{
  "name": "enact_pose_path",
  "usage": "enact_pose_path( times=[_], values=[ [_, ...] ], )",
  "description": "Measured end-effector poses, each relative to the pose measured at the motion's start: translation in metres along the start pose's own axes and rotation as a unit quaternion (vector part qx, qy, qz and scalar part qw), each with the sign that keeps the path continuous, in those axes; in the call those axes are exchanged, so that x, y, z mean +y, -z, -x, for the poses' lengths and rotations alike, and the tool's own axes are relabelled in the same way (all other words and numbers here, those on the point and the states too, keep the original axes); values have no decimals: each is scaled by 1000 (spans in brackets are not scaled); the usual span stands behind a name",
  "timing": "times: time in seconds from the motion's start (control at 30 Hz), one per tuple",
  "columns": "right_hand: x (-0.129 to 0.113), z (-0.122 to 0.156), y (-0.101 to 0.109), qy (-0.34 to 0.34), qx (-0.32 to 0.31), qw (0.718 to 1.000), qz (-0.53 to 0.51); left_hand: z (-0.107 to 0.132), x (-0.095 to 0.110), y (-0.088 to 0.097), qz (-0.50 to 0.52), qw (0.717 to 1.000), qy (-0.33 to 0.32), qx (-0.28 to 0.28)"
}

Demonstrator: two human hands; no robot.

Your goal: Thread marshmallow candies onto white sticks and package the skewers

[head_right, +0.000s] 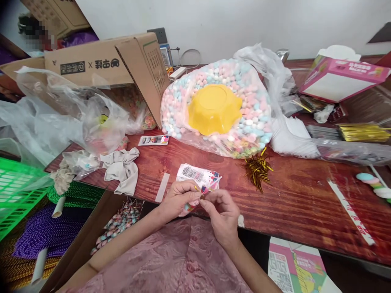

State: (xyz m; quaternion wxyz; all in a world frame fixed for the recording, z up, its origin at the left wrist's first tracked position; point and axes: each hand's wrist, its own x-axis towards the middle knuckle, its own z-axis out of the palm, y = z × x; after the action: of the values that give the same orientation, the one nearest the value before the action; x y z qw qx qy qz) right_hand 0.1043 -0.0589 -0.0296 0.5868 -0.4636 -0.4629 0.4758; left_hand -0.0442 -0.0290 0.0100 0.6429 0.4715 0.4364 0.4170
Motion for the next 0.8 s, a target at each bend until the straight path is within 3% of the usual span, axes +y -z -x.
enact_pose_path(
  times=[0.1, 0.2, 0.3, 0.37, 0.4, 0.47, 0.53, 0.6, 0.7, 0.8],
  values=[
    [0, -3, 9, -97, -63, 992, -56, 0, 2, -3, -61, 997, -41, -22],
    [-1, -9, 17, -163, -99, 975, -109, 0, 3, -4, -75, 996, -30, -32],
    [-6, -16, 24, -215, -163, 956, -115, 0, 4, -3, -51, 996, 25, -71],
    [-12, -20, 28, -196, -218, 953, -79, 1, 4, -2, 6, 990, 92, -108],
    [-17, -22, 30, -152, -246, 956, -38, 1, 4, -1, 39, 983, 127, -124],
    [-27, -25, 34, 8, -292, 953, 78, 1, 3, 1, 91, 964, 192, -158],
    [-38, -25, 38, 215, -317, 905, 186, 1, 2, 4, 117, 940, 248, -203],
    [-47, -24, 42, 383, -333, 827, 242, 1, 2, 6, 122, 908, 301, -266],
    [-55, -22, 44, 485, -374, 746, 261, -1, 7, 9, 100, 861, 353, -353],
    [-59, -24, 41, 494, -428, 718, 239, -4, 15, 8, 70, 831, 369, -409]
  ],
)
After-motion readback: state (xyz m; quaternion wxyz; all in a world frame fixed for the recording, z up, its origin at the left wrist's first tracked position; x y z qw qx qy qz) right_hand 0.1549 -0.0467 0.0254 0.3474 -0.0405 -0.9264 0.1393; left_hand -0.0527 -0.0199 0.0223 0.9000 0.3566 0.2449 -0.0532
